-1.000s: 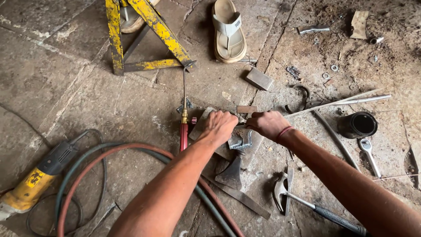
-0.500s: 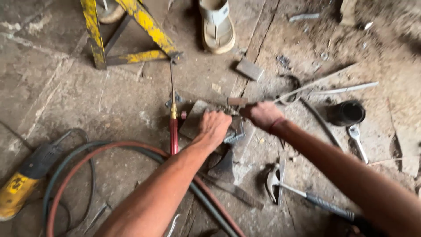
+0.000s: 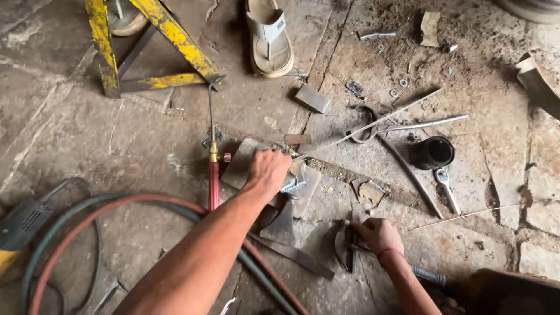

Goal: Hammering and adjusting metal components on a car door and shaping metal on a heavy block.

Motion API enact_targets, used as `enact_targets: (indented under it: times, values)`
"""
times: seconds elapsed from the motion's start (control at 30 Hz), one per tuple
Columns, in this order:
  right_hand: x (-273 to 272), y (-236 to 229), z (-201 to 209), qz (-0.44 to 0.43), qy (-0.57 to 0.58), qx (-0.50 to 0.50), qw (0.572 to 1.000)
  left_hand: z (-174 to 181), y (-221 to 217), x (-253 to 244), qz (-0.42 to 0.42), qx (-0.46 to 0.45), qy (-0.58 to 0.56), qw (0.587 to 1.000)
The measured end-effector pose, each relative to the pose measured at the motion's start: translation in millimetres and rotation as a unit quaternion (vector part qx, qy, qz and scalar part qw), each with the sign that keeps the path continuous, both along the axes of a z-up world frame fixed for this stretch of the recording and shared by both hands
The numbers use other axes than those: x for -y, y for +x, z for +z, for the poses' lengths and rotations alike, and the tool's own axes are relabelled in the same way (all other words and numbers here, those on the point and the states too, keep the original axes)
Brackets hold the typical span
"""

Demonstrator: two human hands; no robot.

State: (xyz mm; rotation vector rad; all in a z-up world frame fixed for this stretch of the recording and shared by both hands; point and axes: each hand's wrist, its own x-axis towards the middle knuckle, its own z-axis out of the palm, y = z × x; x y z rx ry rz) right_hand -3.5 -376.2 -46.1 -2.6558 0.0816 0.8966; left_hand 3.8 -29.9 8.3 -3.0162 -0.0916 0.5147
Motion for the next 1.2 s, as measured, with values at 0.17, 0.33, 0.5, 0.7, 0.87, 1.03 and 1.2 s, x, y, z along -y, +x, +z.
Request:
enact_targets:
  times: [0.17, 0.33, 0.5, 0.7, 0.87, 1.03, 1.2]
  values:
    - [-12, -15, 5, 0.055, -0.01, 0.005, 0.998, -13, -9, -4, -0.002, 0.004, 0.019, 1.0]
    - [-16, -19, -11, 0.056, -0.03, 0.01, 0.998, 0, -5, -4, -0.004, 0.003, 0.009, 1.0]
    - [-21, -17, -1, 0.045, -0.024, 0.031, 0.998, -14, -3, -6, -0.003, 0.012, 0.015, 1.0]
    - [-34, -16, 10, -0.005, 0.111, 0.128, 0.986, -20, -1, -7, -0.004, -0.006, 0.031, 0.999]
    - [-72, 13, 67, -0.007, 0.257, 0.245, 0.935, -20, -2, -8, -0.006, -0.001, 0.025, 1.0]
    - [-114, 57, 98, 0.138, 0.162, 0.011, 0.977, -23, 0, -7, -0.004, 0.004, 0.01, 1.0]
    - [-128, 67, 117, 0.067, 0.222, -0.084, 0.969, -20, -2, -8, -0.005, 0.011, -0.011, 1.0]
